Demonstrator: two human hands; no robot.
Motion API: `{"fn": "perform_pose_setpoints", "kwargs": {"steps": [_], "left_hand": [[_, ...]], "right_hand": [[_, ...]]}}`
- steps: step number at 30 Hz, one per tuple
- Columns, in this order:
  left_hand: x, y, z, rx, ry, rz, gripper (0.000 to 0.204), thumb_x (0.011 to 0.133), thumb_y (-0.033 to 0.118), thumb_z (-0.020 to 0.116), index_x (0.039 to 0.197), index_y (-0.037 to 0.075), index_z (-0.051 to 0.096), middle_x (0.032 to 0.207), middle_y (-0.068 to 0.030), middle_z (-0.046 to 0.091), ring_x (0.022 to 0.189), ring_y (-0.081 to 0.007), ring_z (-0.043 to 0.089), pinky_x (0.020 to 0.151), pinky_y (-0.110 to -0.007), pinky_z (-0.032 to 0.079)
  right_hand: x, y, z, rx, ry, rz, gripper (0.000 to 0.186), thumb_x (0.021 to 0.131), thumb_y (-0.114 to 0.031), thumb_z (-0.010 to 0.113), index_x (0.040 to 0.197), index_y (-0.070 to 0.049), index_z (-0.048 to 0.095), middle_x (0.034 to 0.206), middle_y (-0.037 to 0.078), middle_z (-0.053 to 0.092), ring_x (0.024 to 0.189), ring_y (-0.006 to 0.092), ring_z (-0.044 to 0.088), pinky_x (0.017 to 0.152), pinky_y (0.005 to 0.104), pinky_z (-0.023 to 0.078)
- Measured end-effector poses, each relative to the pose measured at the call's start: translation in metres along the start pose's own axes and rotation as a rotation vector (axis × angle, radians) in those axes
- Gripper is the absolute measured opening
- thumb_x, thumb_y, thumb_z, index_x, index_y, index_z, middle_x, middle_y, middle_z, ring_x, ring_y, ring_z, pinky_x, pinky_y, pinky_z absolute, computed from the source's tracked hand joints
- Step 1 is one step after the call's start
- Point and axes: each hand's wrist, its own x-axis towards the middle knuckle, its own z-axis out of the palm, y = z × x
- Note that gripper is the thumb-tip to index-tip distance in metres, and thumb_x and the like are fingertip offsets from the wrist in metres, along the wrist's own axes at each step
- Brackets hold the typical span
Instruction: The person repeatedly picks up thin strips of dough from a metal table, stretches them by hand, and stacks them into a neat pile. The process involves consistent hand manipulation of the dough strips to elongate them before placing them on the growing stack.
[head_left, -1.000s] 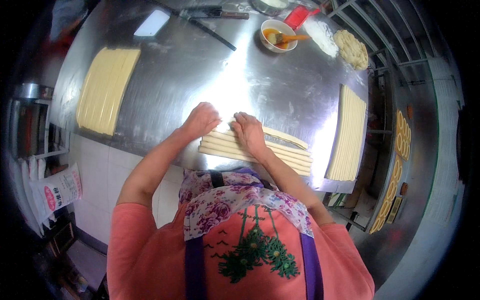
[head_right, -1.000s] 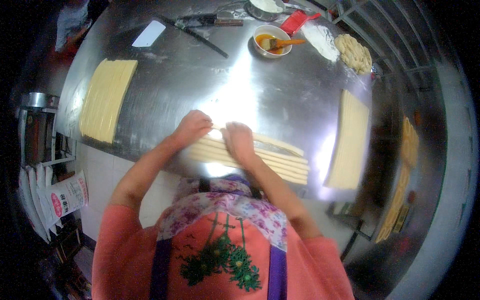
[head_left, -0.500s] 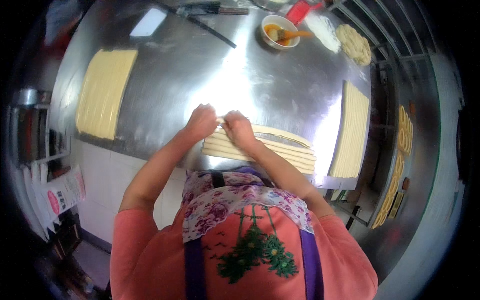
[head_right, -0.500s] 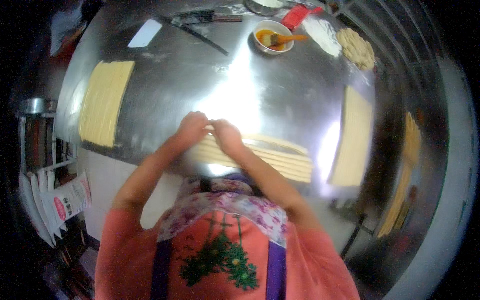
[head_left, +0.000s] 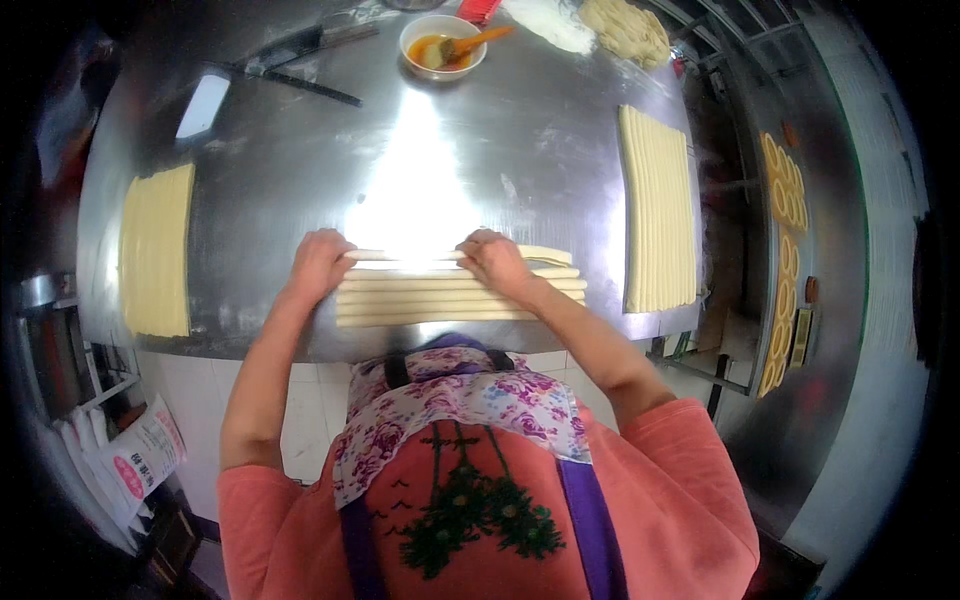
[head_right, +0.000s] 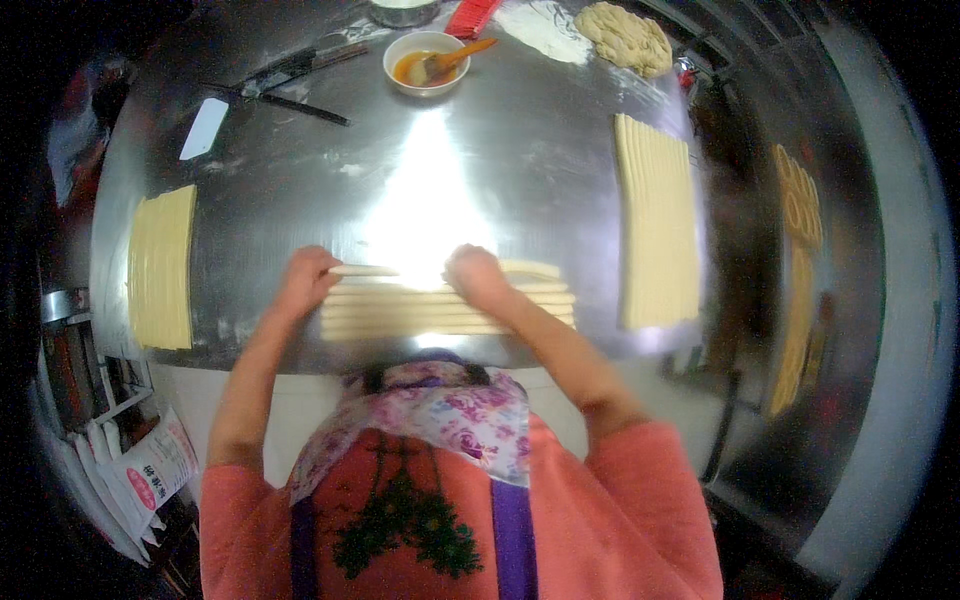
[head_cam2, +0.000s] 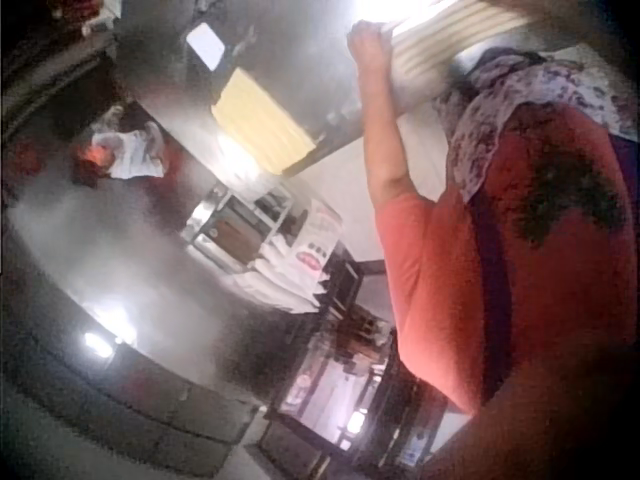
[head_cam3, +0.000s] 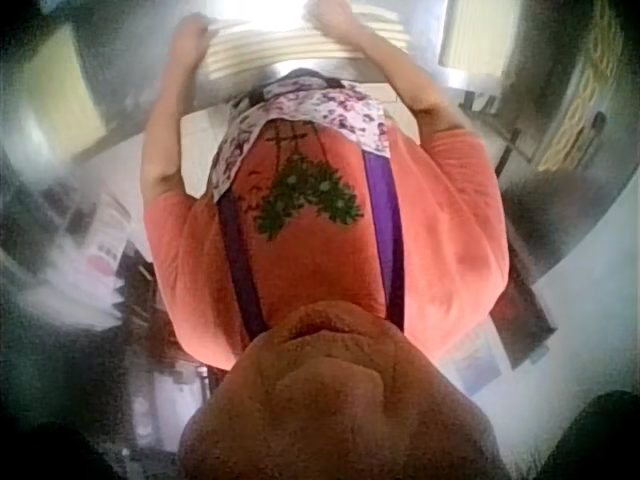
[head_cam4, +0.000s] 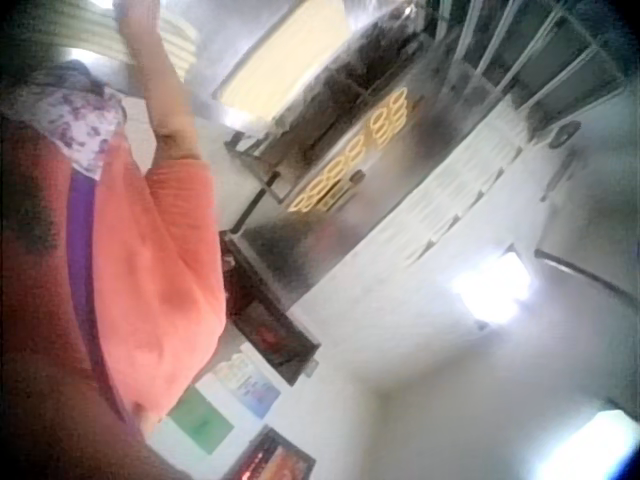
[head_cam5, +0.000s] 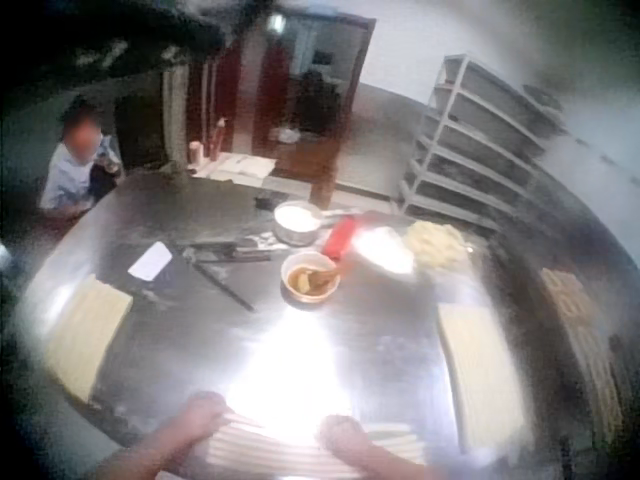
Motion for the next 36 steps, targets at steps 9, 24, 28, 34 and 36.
{"fn": "perform_pose_setpoints", "kwargs": {"steps": [9,24,28,34,36], "left_hand": [[-0.002,0.012,-0.005,-0.107,-0.006,-0.085,0.016,0.079,0.013,0.066,0.089,0.002,0.072,0.082,-0.015,0.062,0.084,-0.0338,0.058,0.077,-0.044,0.046],[0.048,0.112,-0.021,0.056,-0.136,-0.175,0.035,0.081,0.004,0.062,0.116,0.003,0.067,0.115,-0.018,0.063,0.112,-0.0349,0.059,0.098,-0.043,0.048],[0.097,0.171,0.074,-0.066,-0.253,0.037,0.039,0.087,0.018,0.064,0.124,0.003,0.063,0.124,-0.0198,0.06,0.117,-0.0359,0.056,0.103,-0.044,0.044],[0.136,0.226,0.18,-0.251,-0.154,0.316,0.038,0.087,0.024,0.067,0.121,0.008,0.065,0.108,-0.0122,0.061,0.103,-0.0319,0.055,0.091,-0.044,0.044],[0.137,0.233,0.184,-0.253,-0.14,0.329,0.035,0.087,0.024,0.068,0.118,0.008,0.066,0.105,-0.0111,0.06,0.1,-0.0312,0.055,0.088,-0.044,0.044]], "right_hand": [[-0.097,0.115,-0.044,0.098,0.047,0.092,0.021,0.084,-0.012,0.07,0.102,-0.004,0.072,0.098,0.012,0.067,0.088,0.0328,0.064,0.08,0.0405,0.053],[-0.146,0.152,-0.067,0.41,0.011,0.282,0.029,0.087,-0.008,0.059,0.113,-0.002,0.07,0.108,0.018,0.067,0.101,0.0358,0.063,0.092,0.0413,0.051],[-0.139,0.149,-0.061,0.426,0.031,0.174,0.03,0.088,-0.007,0.061,0.116,-0.002,0.069,0.107,0.017,0.068,0.098,0.0339,0.065,0.09,0.0392,0.051],[-0.149,0.126,-0.073,0.578,0.066,0.366,0.035,0.085,-0.006,0.068,0.12,-0.003,0.068,0.109,0.015,0.068,0.095,0.0258,0.066,0.086,0.0341,0.052],[-0.152,0.125,-0.063,0.621,0.088,0.371,0.038,0.084,-0.004,0.069,0.122,-0.002,0.067,0.109,0.015,0.068,0.095,0.0248,0.066,0.086,0.0338,0.052]]}}
